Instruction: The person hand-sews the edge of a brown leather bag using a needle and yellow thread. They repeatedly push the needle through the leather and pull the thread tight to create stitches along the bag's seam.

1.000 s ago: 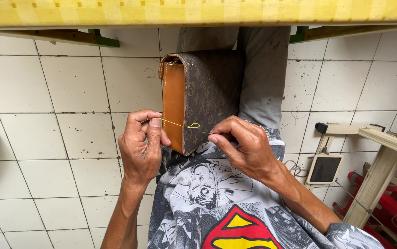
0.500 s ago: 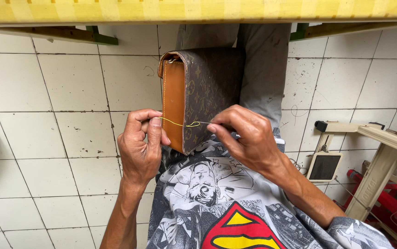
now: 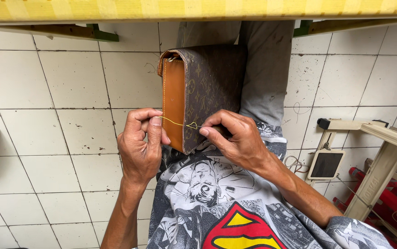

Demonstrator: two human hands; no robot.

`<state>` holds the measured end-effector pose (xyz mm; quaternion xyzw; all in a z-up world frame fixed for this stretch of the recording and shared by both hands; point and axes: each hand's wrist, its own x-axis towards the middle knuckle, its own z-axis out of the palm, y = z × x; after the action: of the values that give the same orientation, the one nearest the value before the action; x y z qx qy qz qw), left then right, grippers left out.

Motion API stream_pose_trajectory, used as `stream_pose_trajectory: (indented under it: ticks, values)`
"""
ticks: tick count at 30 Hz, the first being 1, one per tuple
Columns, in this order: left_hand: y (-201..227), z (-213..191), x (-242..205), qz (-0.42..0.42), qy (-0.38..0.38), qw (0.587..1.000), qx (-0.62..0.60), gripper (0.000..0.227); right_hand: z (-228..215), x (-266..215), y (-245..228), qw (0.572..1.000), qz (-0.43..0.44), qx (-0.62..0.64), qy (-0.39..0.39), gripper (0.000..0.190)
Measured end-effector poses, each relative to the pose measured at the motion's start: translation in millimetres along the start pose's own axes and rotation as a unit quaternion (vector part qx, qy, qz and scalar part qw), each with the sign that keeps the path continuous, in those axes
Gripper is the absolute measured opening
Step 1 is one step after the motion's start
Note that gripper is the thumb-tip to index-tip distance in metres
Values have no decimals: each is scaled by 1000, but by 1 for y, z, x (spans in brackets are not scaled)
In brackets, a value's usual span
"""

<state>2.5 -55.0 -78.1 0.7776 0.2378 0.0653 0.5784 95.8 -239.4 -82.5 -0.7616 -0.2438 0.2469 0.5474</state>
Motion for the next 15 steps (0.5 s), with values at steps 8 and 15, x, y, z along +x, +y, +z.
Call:
stream_pose_trajectory:
  ticks: [8,15]
  values:
    - [0,2,0,1,1,1000,-2,11,4,-3,2,1000,12,24,4,7]
    - [0,1,-1,-1,4,1000,-1,11,1,-5,-1,1000,19,24,7,7]
